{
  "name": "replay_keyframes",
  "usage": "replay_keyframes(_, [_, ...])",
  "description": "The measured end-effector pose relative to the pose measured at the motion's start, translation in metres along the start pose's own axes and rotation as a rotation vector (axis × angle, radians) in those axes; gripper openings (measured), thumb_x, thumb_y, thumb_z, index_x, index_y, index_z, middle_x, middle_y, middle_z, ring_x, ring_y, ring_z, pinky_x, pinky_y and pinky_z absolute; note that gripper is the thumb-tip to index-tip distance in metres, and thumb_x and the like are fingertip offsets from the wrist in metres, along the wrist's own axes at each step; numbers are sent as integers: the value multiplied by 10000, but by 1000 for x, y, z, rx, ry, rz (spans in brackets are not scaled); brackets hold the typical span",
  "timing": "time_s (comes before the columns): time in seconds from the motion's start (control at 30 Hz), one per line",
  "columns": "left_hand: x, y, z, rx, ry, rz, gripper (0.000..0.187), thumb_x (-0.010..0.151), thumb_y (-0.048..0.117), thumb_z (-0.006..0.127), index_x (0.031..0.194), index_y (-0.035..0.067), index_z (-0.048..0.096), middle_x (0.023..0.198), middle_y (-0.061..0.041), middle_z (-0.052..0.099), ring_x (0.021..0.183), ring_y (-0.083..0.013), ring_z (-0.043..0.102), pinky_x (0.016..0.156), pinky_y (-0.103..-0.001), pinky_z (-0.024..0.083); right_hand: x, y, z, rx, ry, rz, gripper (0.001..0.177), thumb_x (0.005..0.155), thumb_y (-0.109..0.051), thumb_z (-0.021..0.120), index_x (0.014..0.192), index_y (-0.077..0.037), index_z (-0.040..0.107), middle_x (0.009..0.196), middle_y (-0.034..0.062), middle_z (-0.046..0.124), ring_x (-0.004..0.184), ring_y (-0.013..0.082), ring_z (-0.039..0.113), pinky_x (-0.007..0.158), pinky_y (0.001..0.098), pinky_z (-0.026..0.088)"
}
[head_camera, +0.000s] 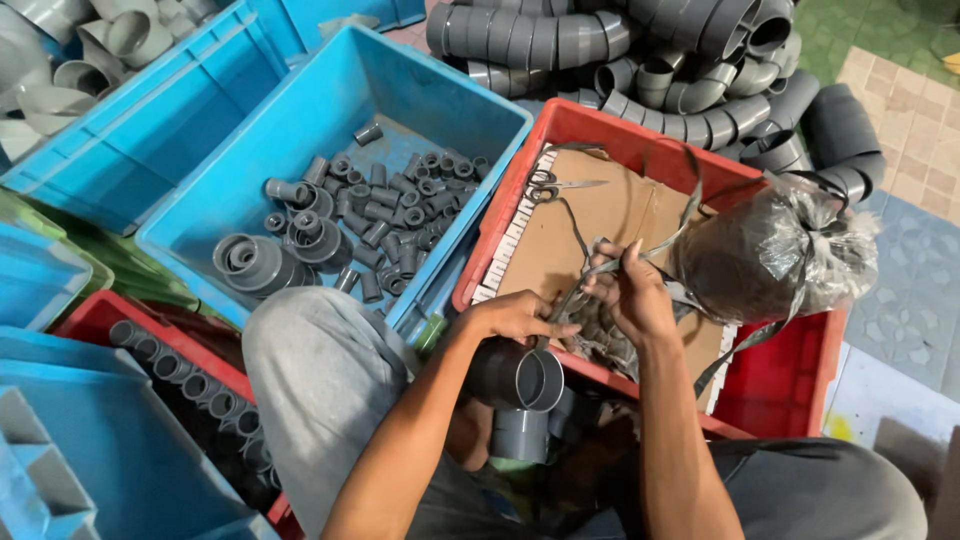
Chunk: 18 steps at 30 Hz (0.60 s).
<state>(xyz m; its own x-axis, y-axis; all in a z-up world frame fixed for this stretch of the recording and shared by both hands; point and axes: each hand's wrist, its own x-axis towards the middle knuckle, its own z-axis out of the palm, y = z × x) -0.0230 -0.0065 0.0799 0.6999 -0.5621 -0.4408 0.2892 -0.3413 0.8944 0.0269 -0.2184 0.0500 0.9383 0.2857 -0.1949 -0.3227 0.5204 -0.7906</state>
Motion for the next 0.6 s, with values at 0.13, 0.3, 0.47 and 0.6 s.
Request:
replay_keyframes(0.13, [8, -27, -7, 137, -43, -27, 507, 893, 708, 523, 851, 296, 817, 549, -79, 657, 533, -150, 644, 541, -246, 541, -7, 1, 7, -1, 22, 43, 548, 1005, -495, 483, 1212, -2, 598, 1040, 170, 663, 777, 288, 708, 698, 411, 663])
replay_keyframes(0.3, [12, -38, -8, -83, 38, -95, 543, 973, 579, 495, 871, 138, 795, 609, -170, 682, 535, -192, 677, 536, -269, 568, -33, -13, 34, -775, -284, 409, 446, 817, -234, 785, 1118, 79, 683, 981, 264, 713, 788, 359, 705, 697, 471, 614])
replay_keyframes(0.47, [15, -43, -9, -387, 116, -131, 642, 954, 606, 545, 965, -18, 697, 621, -208, 663, 501, -219, 679, 530, -306, 569, -31, 6, 35, -839, -455, 518, 564, 667, -146, 926, 1176, -47, 704, 1024, 104, 746, 843, 212, 683, 724, 323, 596])
replay_keyframes(0.6, [2, -29, -17, -583, 236, -63, 689, 897, 643, 591, 954, -42, 648, 682, -215, 676, 502, -217, 679, 497, -339, 596, -33, -11, 60, -1008, -556, 562, 819, 563, -217, 978, 1312, -124, 659, 1183, 91, 739, 933, 208, 659, 800, 341, 541])
